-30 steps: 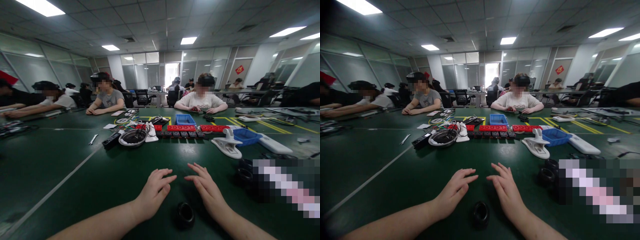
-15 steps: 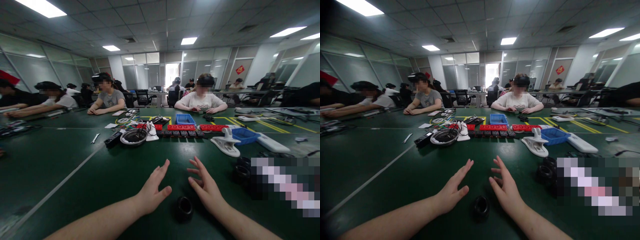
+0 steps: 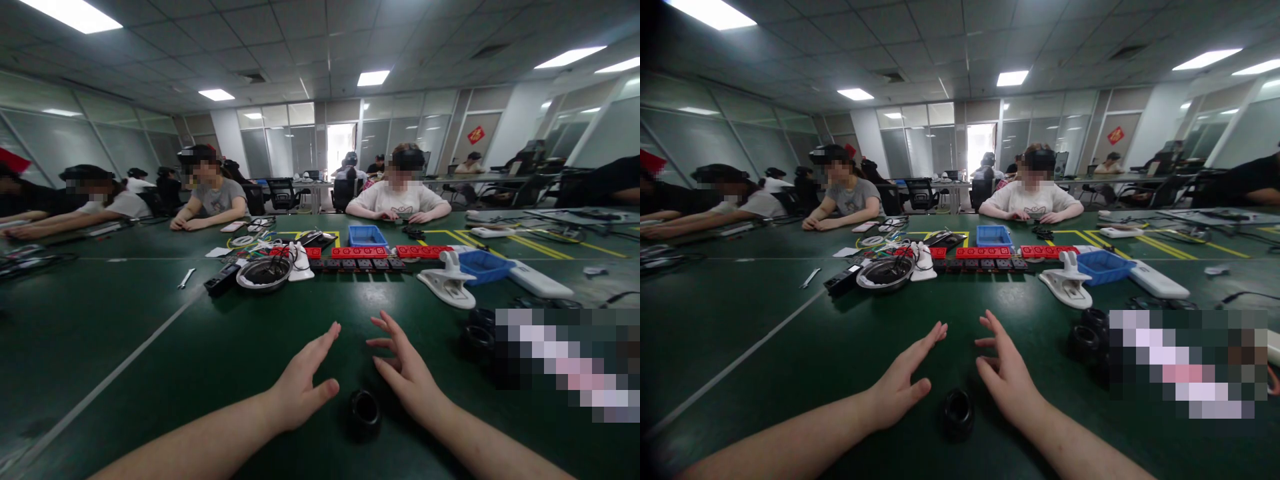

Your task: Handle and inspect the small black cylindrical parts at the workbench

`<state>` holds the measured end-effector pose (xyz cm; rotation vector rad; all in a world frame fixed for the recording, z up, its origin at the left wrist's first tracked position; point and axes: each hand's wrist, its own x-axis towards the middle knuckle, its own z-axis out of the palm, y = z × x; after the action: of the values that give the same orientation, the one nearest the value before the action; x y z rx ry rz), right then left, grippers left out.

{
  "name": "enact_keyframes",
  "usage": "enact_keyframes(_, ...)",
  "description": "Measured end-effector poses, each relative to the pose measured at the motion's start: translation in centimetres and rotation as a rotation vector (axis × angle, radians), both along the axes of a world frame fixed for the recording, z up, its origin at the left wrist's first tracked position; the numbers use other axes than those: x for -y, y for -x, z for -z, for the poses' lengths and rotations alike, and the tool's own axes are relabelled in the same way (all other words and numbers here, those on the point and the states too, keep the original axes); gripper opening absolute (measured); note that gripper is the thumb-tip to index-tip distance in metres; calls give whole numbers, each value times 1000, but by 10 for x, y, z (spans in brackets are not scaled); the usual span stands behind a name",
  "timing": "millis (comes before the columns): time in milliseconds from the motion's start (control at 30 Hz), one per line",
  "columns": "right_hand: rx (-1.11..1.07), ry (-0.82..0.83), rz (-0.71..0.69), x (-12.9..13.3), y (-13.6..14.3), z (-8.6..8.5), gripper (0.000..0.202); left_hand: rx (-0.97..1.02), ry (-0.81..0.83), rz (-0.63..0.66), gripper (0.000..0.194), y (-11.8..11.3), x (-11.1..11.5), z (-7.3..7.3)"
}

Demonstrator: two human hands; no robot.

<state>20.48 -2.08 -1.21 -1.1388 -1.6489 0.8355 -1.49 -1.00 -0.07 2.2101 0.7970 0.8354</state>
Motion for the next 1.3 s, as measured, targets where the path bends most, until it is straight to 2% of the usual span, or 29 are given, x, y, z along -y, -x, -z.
enact_keyframes(133,127,-80,-36,-5,-6,3,64,-130,-81,40,72,-3,11,-13)
enact_keyframes(267,183,-53,-65,-6,-8,6,64,-203,-10,36,77,-12,17,-16)
enact_keyframes(333,202,-59,-47,-5,-6,4,61,-200,28,52,66,-15,19,-16)
enact_keyframes(433,283,-55,-27,-4,-4,-3,40,-200,40,81,47,-17,19,-18)
enact_keyframes(500,357,-63,-47,-4,-3,-7,23,-227,30,77,45,-17,20,-21)
enact_keyframes(633,402,-70,-65,-5,-3,-9,45,-255,11,55,39,-16,19,-25)
enact_keyframes(767,317,23,-35,-3,-2,-5,53,-258,17,38,34,-15,18,-25)
enact_keyframes(1000,264,76,37,4,1,-9,31,-285,-34,20,34,-13,13,-25)
enact_keyframes(1067,295,84,11,7,3,-10,35,-274,-46,35,37,-11,13,-22)
enact_keyframes(1200,341,-27,35,8,3,-9,38,-254,-89,39,66,-8,13,-14)
enact_keyframes(1300,333,-63,8,2,-1,-4,39,-235,-99,10,70,-8,15,-13)
